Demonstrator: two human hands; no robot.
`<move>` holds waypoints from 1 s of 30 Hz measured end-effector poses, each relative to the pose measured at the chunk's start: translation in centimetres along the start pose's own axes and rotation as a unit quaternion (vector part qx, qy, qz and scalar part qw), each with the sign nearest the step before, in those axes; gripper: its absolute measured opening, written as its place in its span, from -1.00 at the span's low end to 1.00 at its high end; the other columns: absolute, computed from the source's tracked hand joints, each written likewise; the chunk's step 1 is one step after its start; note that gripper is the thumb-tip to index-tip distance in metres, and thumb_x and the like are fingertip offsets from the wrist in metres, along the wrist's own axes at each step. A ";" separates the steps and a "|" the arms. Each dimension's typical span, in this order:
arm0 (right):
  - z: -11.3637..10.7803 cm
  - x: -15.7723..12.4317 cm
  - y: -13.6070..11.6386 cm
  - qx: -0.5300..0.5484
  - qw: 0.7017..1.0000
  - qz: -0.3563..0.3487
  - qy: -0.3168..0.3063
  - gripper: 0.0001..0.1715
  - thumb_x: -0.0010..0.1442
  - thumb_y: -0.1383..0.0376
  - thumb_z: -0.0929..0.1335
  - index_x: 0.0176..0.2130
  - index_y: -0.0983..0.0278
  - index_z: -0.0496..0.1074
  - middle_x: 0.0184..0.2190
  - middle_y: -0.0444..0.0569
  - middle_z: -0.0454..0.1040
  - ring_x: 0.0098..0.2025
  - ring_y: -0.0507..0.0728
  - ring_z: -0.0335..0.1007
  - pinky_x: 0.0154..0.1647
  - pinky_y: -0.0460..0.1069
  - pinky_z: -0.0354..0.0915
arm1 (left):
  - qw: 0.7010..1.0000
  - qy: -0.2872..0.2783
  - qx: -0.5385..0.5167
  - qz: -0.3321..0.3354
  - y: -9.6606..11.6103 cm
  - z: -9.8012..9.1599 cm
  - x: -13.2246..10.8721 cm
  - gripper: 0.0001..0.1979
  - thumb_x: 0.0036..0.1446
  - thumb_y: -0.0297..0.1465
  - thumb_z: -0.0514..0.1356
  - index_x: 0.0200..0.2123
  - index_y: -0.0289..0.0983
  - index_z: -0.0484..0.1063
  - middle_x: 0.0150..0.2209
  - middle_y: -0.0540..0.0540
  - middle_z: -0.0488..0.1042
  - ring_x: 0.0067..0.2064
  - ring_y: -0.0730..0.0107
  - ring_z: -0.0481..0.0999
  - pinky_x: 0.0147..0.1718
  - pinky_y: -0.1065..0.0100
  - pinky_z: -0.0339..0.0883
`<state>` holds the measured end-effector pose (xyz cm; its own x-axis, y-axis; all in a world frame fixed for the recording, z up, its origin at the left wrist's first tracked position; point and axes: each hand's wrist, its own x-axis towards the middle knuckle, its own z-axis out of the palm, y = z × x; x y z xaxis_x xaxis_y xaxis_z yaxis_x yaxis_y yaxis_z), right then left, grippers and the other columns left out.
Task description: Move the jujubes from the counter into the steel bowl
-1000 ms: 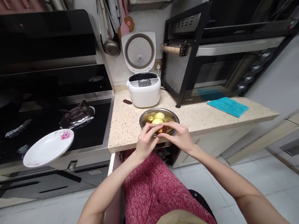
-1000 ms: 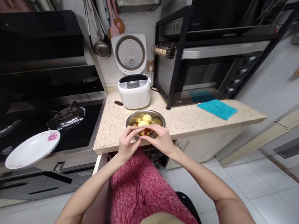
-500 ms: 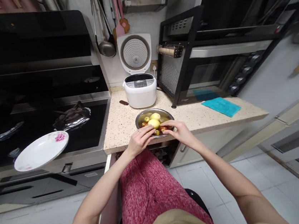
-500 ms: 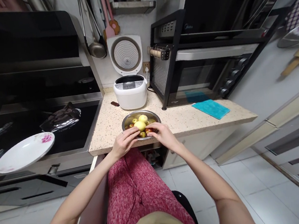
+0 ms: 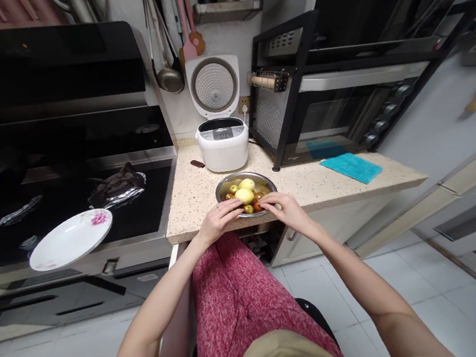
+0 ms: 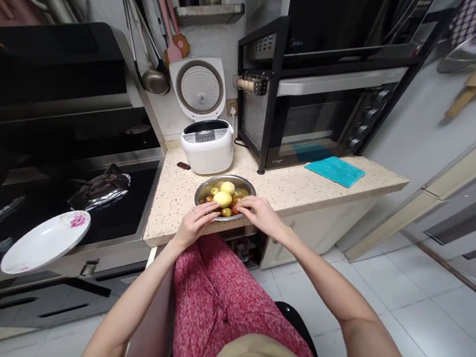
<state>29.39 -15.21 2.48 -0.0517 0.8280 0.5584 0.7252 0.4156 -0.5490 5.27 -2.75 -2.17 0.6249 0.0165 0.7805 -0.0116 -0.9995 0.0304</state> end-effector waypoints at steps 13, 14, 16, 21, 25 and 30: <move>-0.2 -3.9 -0.7 -0.049 0.990 -0.057 0.117 -0.78 0.39 0.29 0.37 -0.08 0.19 0.64 -0.07 0.06 0.67 0.02 0.25 0.61 0.11 0.21 0.52 | 0.998 0.032 0.047 0.023 -0.6 -0.3 -0.7 -0.70 0.43 -0.44 0.14 0.16 -0.17 0.49 -0.17 -0.09 0.66 -0.10 0.35 0.62 -0.07 0.25 0.51; 0.0 -4.1 -0.7 -0.047 0.990 -0.059 0.120 -0.77 0.39 0.29 0.37 -0.05 0.19 0.63 -0.04 0.07 0.66 0.05 0.25 0.60 0.14 0.22 0.51 | 0.998 0.029 0.055 0.029 -0.6 -0.3 -0.7 -0.70 0.43 -0.44 0.15 0.16 -0.17 0.49 -0.19 -0.08 0.66 -0.14 0.36 0.61 -0.10 0.26 0.50; 0.4 -4.5 -0.9 -0.042 0.990 -0.058 0.123 -0.75 0.39 0.28 0.37 0.00 0.19 0.62 0.01 0.08 0.64 0.10 0.25 0.57 0.17 0.22 0.49 | 0.997 0.017 0.064 0.034 -0.6 -0.4 -0.9 -0.70 0.44 -0.42 0.14 0.17 -0.16 0.48 -0.22 -0.08 0.65 -0.19 0.38 0.60 -0.13 0.27 0.48; 1.1 -4.9 -0.9 -0.039 0.988 -0.050 0.140 -0.73 0.40 0.29 0.37 0.04 0.18 0.59 0.03 0.07 0.63 0.13 0.24 0.54 0.21 0.21 0.46 | 0.997 0.007 0.067 0.027 -0.4 -0.5 -1.1 -0.71 0.45 -0.36 0.12 0.16 -0.18 0.49 -0.26 -0.08 0.62 -0.23 0.36 0.57 -0.16 0.26 0.46; 1.4 -4.5 -0.5 -0.049 0.990 -0.065 0.113 -0.70 0.37 0.24 0.41 0.07 0.19 0.57 0.07 0.08 0.61 0.16 0.25 0.51 0.24 0.25 0.40 | 0.999 0.018 0.044 -0.024 0.1 -0.8 -1.1 -0.65 0.48 -0.29 0.05 0.20 -0.21 0.46 -0.14 -0.18 0.58 -0.11 0.27 0.57 -0.09 0.20 0.50; 2.0 -3.2 0.2 -0.055 0.993 -0.075 0.069 -0.83 0.36 0.24 0.42 -0.07 0.16 0.61 -0.04 0.01 0.65 0.05 0.23 0.56 0.29 0.32 0.26 | 0.986 0.085 -0.018 -0.144 0.7 -1.1 -0.3 -0.62 0.49 -0.34 0.00 0.28 -0.19 0.35 0.09 -0.23 0.46 0.12 0.24 0.52 0.10 0.16 0.48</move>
<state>28.31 -17.04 -0.62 -0.0762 0.6975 0.7125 0.7873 0.4806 -0.3863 4.16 -3.41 -1.70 0.4657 0.3077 0.8297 0.1180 -0.9508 0.2864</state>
